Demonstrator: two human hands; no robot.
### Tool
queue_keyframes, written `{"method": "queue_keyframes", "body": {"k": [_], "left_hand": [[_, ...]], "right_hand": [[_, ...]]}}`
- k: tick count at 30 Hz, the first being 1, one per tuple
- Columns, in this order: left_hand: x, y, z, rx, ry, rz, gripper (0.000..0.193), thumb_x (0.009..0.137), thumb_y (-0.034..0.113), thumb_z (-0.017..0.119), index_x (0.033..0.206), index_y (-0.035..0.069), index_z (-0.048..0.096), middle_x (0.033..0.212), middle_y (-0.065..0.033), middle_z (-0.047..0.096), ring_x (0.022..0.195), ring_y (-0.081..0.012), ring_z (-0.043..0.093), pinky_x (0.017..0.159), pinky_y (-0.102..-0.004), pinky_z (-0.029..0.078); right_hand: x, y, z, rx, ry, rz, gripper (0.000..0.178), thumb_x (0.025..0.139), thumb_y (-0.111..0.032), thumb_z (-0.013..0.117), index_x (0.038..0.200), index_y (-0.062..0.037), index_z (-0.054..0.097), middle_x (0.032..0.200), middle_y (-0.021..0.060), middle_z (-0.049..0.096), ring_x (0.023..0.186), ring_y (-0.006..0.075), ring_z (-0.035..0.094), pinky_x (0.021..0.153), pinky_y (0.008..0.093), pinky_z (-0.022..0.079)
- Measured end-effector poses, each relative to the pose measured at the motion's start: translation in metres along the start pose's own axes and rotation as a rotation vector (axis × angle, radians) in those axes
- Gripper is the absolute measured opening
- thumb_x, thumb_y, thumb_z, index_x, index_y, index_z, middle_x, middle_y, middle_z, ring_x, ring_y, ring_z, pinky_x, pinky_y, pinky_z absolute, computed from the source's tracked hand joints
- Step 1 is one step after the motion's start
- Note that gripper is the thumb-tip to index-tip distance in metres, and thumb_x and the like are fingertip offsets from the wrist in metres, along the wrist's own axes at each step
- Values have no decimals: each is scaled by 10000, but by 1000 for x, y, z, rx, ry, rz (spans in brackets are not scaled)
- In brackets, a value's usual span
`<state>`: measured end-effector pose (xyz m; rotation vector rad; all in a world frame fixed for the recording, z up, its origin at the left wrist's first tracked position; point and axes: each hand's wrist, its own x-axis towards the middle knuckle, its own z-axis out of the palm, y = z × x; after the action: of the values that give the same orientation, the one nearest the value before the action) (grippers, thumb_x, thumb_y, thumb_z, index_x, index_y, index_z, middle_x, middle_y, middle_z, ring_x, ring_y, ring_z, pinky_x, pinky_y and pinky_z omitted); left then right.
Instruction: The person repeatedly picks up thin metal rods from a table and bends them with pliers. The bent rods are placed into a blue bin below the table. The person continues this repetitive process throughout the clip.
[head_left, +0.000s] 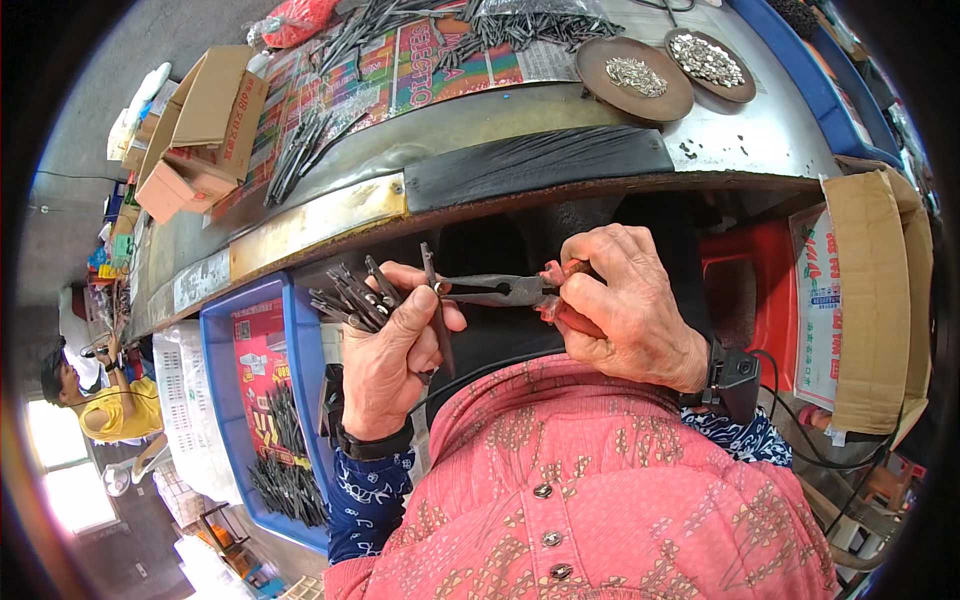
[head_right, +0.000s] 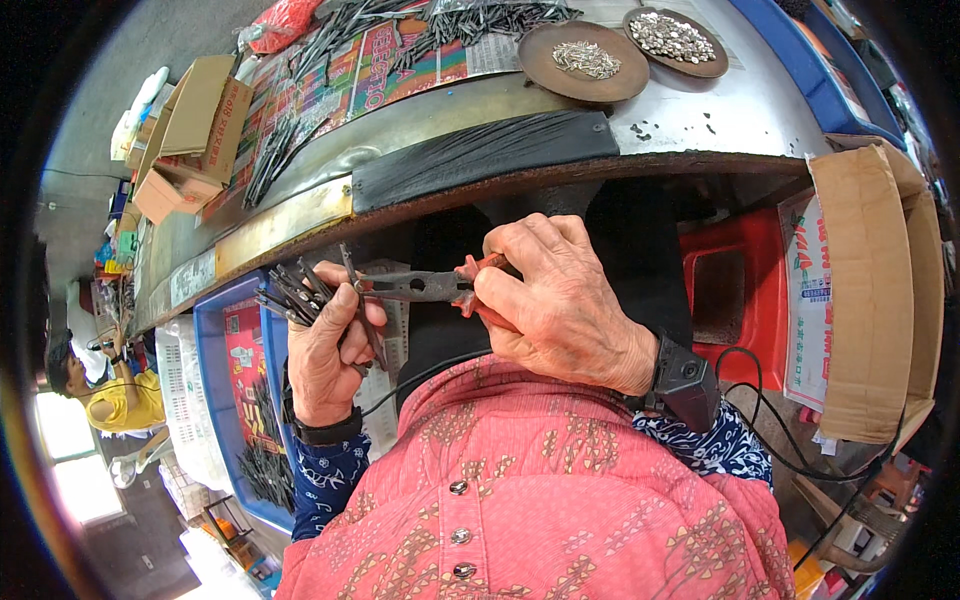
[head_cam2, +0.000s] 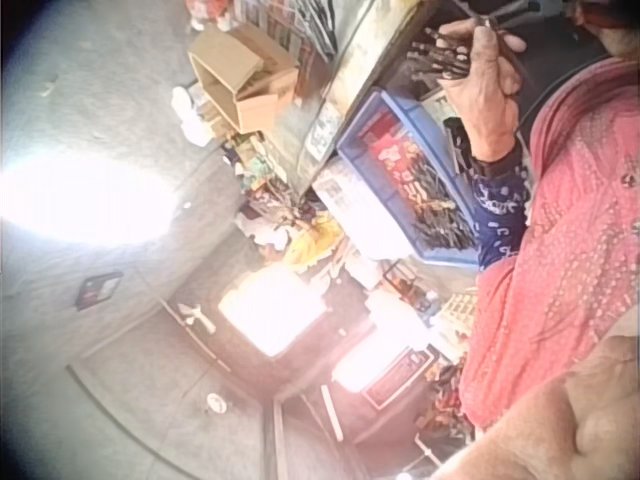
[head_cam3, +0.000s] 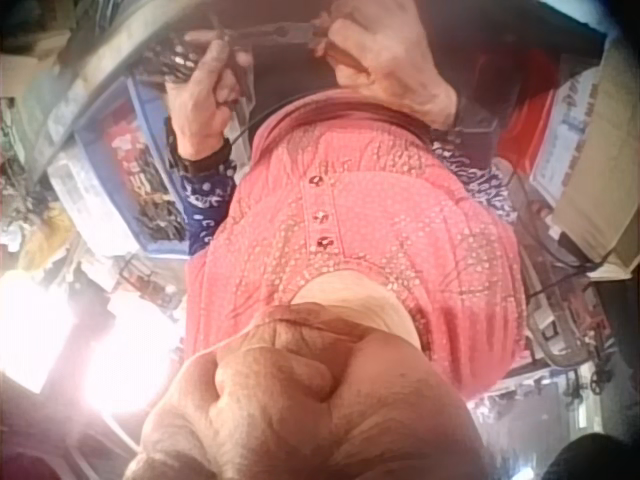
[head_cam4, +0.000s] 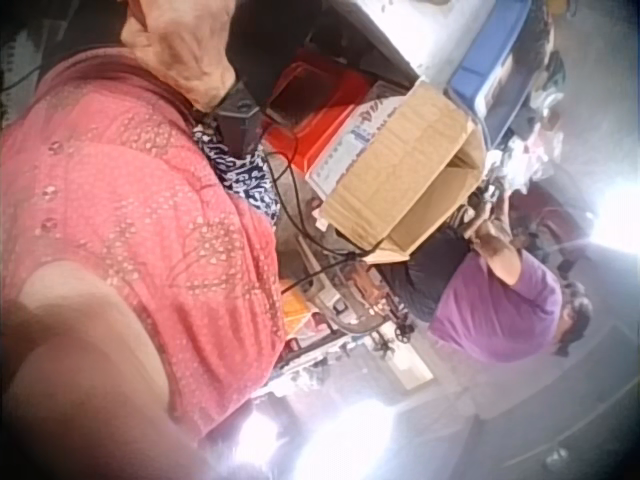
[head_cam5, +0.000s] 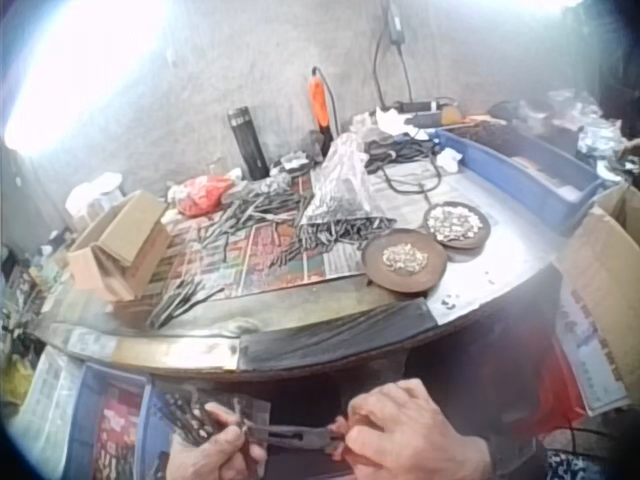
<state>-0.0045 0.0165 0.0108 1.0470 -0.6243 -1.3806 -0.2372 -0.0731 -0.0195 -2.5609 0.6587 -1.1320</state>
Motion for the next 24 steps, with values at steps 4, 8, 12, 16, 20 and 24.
{"method": "queue_keyframes", "body": {"k": [4, 8, 12, 16, 20, 24], "left_hand": [[-1, 2, 0, 29, 21, -58, 106, 1006, 110, 656, 1084, 57, 606, 845, -150, 710, 470, -40, 397, 447, -201, 319], [0, 3, -1, 13, -37, -86, 125, 988, 61, 657, 1096, 44, 595, 851, -157, 716, 469, -42, 396, 450, -196, 324], [0, -1, -2, 61, -57, -24, 162, 964, 17, 664, 1106, 26, 586, 858, -161, 724, 482, -41, 409, 455, -197, 334], [-3, -6, -3, 306, -15, 95, 158, 952, -11, 674, 1088, 17, 600, 871, -149, 734, 559, -38, 507, 499, -195, 392], [-5, -11, 0, 619, 4, 338, 134, 920, -35, 706, 1042, -10, 655, 886, -111, 744, 775, -112, 699, 642, -232, 524], [-5, -2, -1, 929, 9, 447, 138, 911, -49, 694, 1046, -51, 667, 945, -111, 734, 824, -148, 714, 772, -268, 562]], "right_hand": [[0, 0, -1, -22, 12, -19, 192, 724, -108, 767, 868, -71, 647, 969, 82, 562, 875, 259, 566, 793, 405, 418], [-4, 1, -2, -19, -71, -23, 184, 730, -96, 753, 851, -71, 616, 928, 79, 543, 831, 265, 545, 737, 384, 436], [-7, 5, 4, 94, -81, 12, 169, 735, -61, 725, 851, -61, 602, 894, 87, 541, 802, 290, 541, 686, 394, 452], [-8, 10, 8, 389, -164, 87, 164, 732, -28, 696, 859, -38, 593, 853, 102, 541, 800, 321, 552, 669, 421, 465], [-9, 19, 0, 772, -451, 291, 182, 725, -30, 681, 854, 11, 560, 813, 124, 519, 761, 298, 548, 666, 393, 450], [-8, 16, -1, 733, -499, 339, 217, 726, -89, 706, 856, 18, 570, 868, 130, 557, 801, 293, 574, 710, 372, 460]]}}
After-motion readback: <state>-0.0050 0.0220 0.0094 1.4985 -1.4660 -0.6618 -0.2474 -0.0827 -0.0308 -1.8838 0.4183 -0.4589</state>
